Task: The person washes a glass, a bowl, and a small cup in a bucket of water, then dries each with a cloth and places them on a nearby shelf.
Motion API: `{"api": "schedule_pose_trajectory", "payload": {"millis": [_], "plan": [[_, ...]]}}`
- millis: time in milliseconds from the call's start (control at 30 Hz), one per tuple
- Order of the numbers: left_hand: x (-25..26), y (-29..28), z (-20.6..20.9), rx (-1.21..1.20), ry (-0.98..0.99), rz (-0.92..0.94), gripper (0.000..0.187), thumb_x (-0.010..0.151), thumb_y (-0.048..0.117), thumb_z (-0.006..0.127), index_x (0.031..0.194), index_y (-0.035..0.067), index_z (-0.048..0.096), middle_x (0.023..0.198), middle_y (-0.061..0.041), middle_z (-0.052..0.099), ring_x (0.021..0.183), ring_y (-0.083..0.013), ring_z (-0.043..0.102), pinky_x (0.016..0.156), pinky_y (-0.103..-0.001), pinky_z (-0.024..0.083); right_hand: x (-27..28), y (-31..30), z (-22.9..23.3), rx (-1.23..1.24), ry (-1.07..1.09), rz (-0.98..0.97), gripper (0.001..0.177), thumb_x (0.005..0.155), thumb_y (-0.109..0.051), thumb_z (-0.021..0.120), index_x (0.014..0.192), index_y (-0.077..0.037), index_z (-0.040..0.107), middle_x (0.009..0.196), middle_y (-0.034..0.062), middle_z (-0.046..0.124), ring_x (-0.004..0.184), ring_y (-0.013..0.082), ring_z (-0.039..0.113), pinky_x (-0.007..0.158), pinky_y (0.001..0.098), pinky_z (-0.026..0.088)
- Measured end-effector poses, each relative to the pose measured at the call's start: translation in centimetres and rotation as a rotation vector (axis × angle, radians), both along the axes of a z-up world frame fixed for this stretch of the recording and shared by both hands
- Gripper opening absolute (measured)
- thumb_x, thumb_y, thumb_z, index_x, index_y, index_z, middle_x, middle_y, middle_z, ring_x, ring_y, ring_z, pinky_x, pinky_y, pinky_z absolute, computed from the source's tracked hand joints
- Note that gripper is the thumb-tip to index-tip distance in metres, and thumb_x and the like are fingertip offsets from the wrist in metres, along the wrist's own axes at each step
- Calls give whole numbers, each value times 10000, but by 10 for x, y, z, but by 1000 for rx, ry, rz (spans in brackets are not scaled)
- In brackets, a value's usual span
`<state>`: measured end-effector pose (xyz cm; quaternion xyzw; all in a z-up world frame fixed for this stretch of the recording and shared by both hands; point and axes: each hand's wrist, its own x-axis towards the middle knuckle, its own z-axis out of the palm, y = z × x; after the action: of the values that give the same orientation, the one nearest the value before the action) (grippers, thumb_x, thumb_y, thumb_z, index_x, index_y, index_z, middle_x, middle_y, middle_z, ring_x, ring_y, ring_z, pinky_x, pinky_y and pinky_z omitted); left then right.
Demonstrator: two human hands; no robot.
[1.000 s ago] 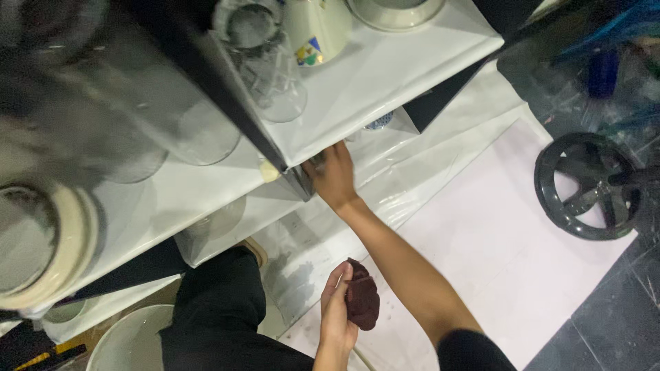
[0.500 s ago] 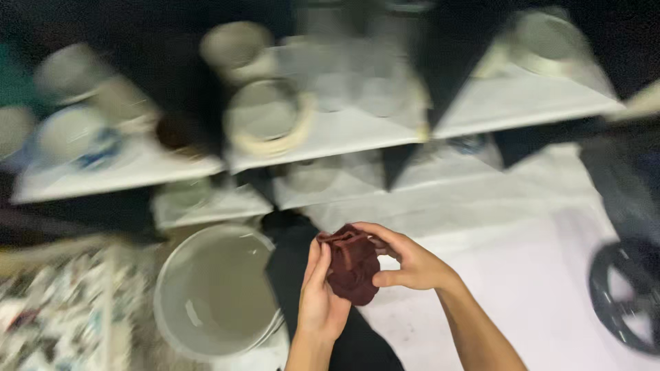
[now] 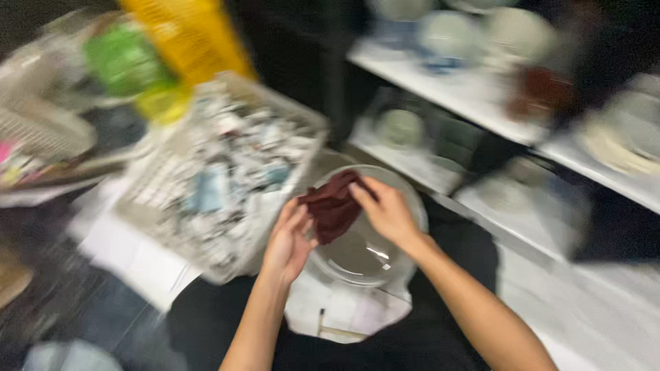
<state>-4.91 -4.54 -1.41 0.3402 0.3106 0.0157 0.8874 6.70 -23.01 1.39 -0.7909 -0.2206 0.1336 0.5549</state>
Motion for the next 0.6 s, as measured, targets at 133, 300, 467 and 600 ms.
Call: {"api": "schedule_pose_trajectory", "payload": {"millis": [133, 300, 467, 600], "plan": [[-15, 56, -27, 0, -116, 95, 532, 973, 184, 585, 1486, 113, 467, 1322, -94, 638, 1209, -228, 603, 999, -469, 494, 14, 71, -13, 133, 163, 123, 361, 1034, -320, 625, 1147, 7, 727, 958, 76, 761, 888, 139, 653, 804, 316, 542], [-9, 74, -31, 220, 27, 243, 838, 901, 120, 704, 1627, 227, 301, 1392, -136, 542, 1203, -184, 551, 983, -359, 401, 42, 139, -34, 14, 208, 368, 541, 955, -341, 708, 1324, 43, 611, 1332, 160, 676, 1217, 202, 631, 1028, 328, 481], [-4, 78, -24, 236, 53, 231, 995, 809, 46, 751, 1620, 229, 206, 1469, -217, 456, 1236, -277, 575, 967, -380, 479, 55, 125, -60, -60, 236, 590, 810, 936, -356, 708, 1546, 5, 316, 1591, 170, 425, 1467, 228, 414, 1124, 377, 427], [4, 88, -31, 261, 66, 216, 999, 755, -14, 748, 1579, 246, 247, 1462, -187, 421, 1246, -269, 575, 930, -407, 547, 63, 92, -70, -14, 25, 578, 688, 952, -321, 689, 1549, -74, 454, 1634, 129, 440, 1497, 260, 414, 1161, 402, 377]]}}
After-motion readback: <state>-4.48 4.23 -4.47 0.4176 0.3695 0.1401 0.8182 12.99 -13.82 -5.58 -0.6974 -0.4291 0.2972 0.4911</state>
